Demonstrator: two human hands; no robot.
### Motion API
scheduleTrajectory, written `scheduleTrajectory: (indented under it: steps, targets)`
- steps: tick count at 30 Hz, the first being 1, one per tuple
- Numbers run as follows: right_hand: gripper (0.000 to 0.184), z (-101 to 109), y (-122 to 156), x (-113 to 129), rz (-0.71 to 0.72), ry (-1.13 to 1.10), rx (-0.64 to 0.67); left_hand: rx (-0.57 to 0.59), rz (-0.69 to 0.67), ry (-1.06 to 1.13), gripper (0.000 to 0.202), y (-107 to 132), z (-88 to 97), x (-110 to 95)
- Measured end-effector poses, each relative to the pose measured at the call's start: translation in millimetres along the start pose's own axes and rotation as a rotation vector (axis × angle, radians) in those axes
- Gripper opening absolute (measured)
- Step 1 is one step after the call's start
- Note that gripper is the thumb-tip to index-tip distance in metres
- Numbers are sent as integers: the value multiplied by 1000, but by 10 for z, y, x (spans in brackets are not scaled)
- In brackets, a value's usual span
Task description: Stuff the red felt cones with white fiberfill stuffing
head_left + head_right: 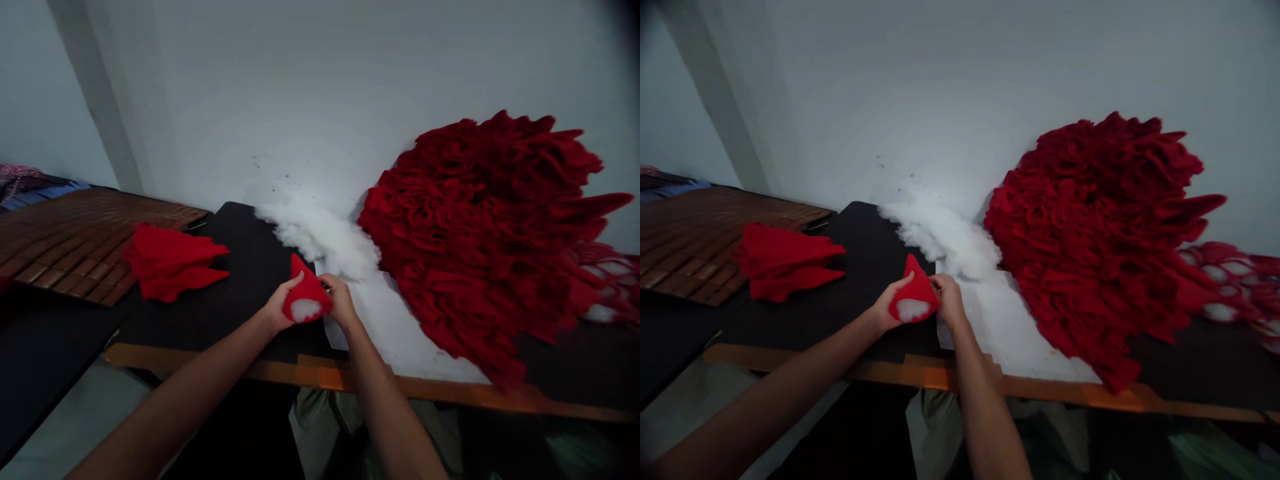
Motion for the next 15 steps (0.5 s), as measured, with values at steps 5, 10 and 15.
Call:
scheduleTrajectory:
  steps: [5, 10, 15]
  targets:
    - [18, 48, 168, 40, -105, -103, -96, -9, -56, 21, 23, 37, -8, -60]
    - [16, -42, 247, 37, -183, -151, -164, 20, -19, -9, 18, -12, 14, -20]
    - [24, 150, 340, -134, -319, -171, -443, -2, -129, 54, 14, -105, 101, -180]
Point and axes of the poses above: each hand's wrist, its own y-axis away from the middle knuckle, its own z-axis out of the back of the hand, x = y × z, the point moved 6 cm from there along -y, towards the middle knuckle, and after that the axes turned 10 degrees about -x, right-handed, at the moved point
